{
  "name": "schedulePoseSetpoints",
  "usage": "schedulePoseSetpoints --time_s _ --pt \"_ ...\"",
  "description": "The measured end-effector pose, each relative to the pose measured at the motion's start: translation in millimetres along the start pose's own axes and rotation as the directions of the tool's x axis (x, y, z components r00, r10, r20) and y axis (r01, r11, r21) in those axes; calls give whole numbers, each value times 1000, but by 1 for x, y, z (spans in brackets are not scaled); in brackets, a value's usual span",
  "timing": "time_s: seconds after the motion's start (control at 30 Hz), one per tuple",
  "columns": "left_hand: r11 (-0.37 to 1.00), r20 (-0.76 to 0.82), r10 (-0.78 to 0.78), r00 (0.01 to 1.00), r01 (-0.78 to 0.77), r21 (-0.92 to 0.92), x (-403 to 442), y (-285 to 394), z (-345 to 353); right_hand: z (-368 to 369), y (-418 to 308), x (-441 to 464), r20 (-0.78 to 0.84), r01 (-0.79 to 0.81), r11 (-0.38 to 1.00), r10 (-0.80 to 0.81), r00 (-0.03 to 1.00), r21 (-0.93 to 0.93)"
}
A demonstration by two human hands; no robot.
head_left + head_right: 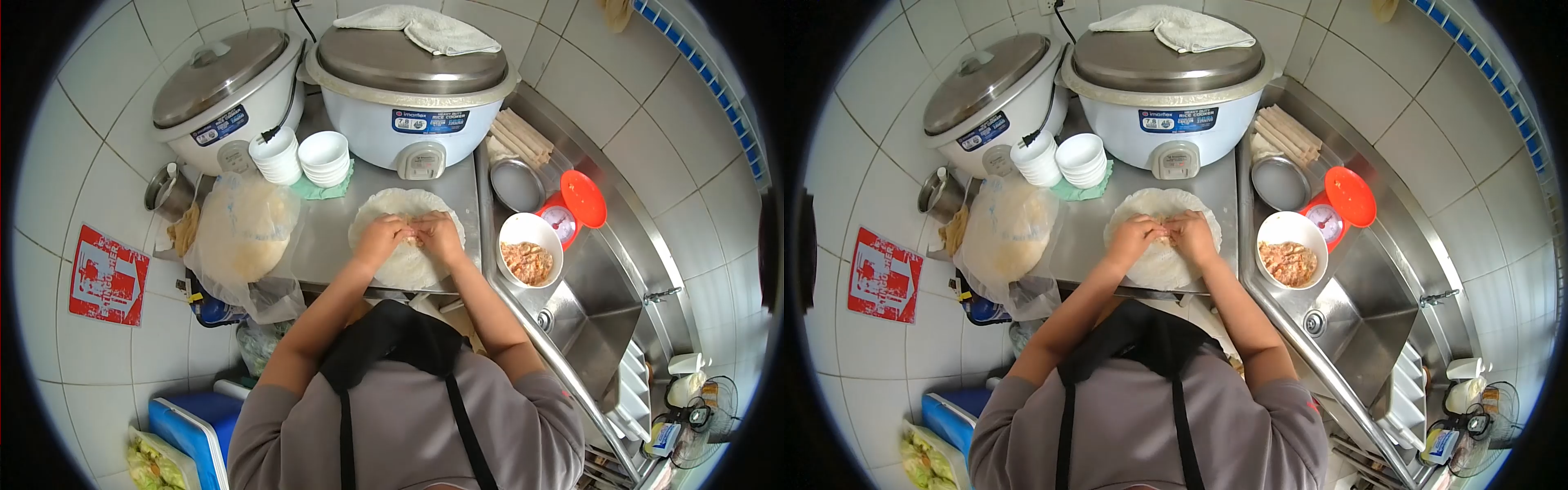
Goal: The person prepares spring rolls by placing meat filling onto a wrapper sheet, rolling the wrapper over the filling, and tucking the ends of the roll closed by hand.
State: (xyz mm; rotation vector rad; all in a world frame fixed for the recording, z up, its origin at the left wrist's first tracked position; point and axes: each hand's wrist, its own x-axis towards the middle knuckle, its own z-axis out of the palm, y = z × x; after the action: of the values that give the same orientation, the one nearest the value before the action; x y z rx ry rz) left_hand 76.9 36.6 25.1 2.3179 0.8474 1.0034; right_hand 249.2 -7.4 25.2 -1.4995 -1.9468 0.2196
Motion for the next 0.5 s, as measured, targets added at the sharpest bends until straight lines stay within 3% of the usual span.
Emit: schedulePoseSetpoints --time_s 0.1,0.17,0.27,0.3,0.37,0.5 --pt "995 37 -5 999 1 96 -5 -2 3 4 0 -8 -1 -25 999 25 1000 -40" --pt "996 77 -68 995 63 66 -2 -2 1 3 0 -13 -43 -71 993 75 996 94" --pt "921 117 -330 937 346 -180 0 -13 -9 -11 6 -13 -79 -163 922 202 976 351" --pt "970 79 -184 980 194 -146 3 -13 -12 -15 4 -15 -73 -199 873 257 963 445" --pt "991 25 115 993 -113 -68 9 -14 -17 -14 -1 -14 -23 -171 954 182 983 245" --pt "997 360 66 931 -75 11 15 -31 -8 0 -7 -1 125 -101 991 111 986 -91"
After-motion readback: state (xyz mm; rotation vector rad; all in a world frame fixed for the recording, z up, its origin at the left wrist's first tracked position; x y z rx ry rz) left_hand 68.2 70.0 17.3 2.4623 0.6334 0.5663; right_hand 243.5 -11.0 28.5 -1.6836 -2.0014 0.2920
